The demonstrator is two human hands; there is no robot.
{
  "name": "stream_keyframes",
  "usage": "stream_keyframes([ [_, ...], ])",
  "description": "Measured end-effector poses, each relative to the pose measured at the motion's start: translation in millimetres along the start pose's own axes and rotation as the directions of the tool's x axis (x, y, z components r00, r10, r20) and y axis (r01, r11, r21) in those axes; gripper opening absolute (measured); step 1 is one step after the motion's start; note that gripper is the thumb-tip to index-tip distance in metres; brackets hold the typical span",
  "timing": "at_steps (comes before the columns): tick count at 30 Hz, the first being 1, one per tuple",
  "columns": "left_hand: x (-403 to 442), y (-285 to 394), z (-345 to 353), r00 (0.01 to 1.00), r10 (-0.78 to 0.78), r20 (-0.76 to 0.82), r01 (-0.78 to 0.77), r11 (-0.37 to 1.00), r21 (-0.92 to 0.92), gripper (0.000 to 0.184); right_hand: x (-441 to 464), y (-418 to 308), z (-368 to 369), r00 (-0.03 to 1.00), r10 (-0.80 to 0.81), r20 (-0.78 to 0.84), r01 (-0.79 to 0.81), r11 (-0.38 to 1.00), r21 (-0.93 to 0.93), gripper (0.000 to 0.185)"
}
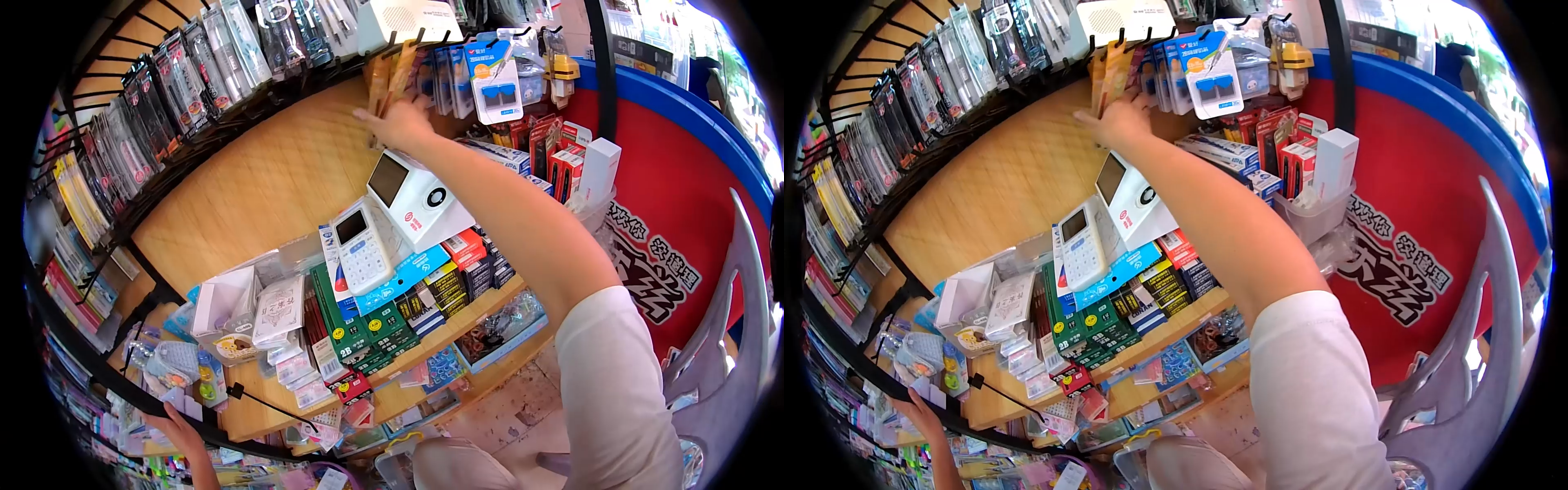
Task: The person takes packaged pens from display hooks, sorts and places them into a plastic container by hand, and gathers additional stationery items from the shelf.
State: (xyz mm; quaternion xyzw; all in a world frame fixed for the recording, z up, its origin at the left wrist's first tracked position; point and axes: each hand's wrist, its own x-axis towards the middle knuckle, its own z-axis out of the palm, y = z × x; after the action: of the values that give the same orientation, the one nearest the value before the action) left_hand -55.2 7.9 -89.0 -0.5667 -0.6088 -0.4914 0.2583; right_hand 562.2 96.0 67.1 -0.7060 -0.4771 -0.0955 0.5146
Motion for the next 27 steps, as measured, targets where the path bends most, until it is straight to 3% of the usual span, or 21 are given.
stream_keyframes([
  [2, 0.5, 4.2, -0.3, 1.0, -0.013, 0.004, 0.013, 1.0, -0.018, 0.056, -17.2, -19.0, -16.5, 0.998, -0.01, 0.067, 0.009, 1.0, 0.021, 0.114],
  [3, -0.2, 6.9, -0.9, 1.0, -0.016, 0.001, 0.016, 1.0, -0.021, 0.056, -9.2, -13.9, -2.4, 1.0, 0.031, 0.003, -0.032, 0.991, 0.126, 0.116],
  [9, -0.6, 0.4, 0.3, 0.999, 0.032, -0.025, -0.032, 0.999, -0.007, 0.055, -1.0, -8.2, 4.9, 0.982, 0.028, -0.187, -0.018, 0.998, 0.054, 0.111],
  [12, -0.5, 6.2, -2.1, 0.998, 0.051, -0.027, -0.052, 0.998, -0.039, 0.054, -13.0, -11.3, -17.8, 0.998, 0.019, -0.066, -0.012, 0.994, 0.105, 0.11],
  [15, -1.2, 1.1, -1.1, 0.998, 0.062, -0.018, -0.063, 0.998, -0.022, 0.054, -11.4, -4.6, -11.1, 0.983, -0.03, -0.183, 0.04, 0.998, 0.046, 0.112],
  [18, -0.2, -0.2, -1.2, 0.998, 0.059, -0.01, -0.059, 0.998, -0.022, 0.053, -7.5, -1.4, -17.5, 0.995, 0.016, -0.098, 0.004, 0.979, 0.203, 0.105],
  [21, -0.3, 3.6, -2.7, 0.997, 0.076, -0.011, -0.076, 0.997, -0.002, 0.053, 10.2, 13.4, 4.7, 0.952, -0.083, -0.296, 0.088, 0.996, 0.003, 0.104],
  [23, -1.0, 4.8, -3.7, 0.998, 0.062, 0.005, -0.062, 0.998, -0.013, 0.053, 13.0, 15.7, -11.9, 0.997, -0.044, 0.066, 0.024, 0.962, 0.271, 0.091],
  [24, -0.7, 4.8, -4.0, 0.999, 0.038, 0.023, -0.037, 0.999, -0.038, 0.053, 14.5, 17.3, -19.7, 0.966, -0.062, 0.249, -0.041, 0.922, 0.386, 0.085],
  [27, -0.9, 4.1, -4.6, 0.999, 0.009, 0.044, -0.004, 0.995, -0.098, 0.052, 25.3, 26.5, -12.4, 0.949, 0.017, 0.315, -0.164, 0.879, 0.447, 0.057],
])
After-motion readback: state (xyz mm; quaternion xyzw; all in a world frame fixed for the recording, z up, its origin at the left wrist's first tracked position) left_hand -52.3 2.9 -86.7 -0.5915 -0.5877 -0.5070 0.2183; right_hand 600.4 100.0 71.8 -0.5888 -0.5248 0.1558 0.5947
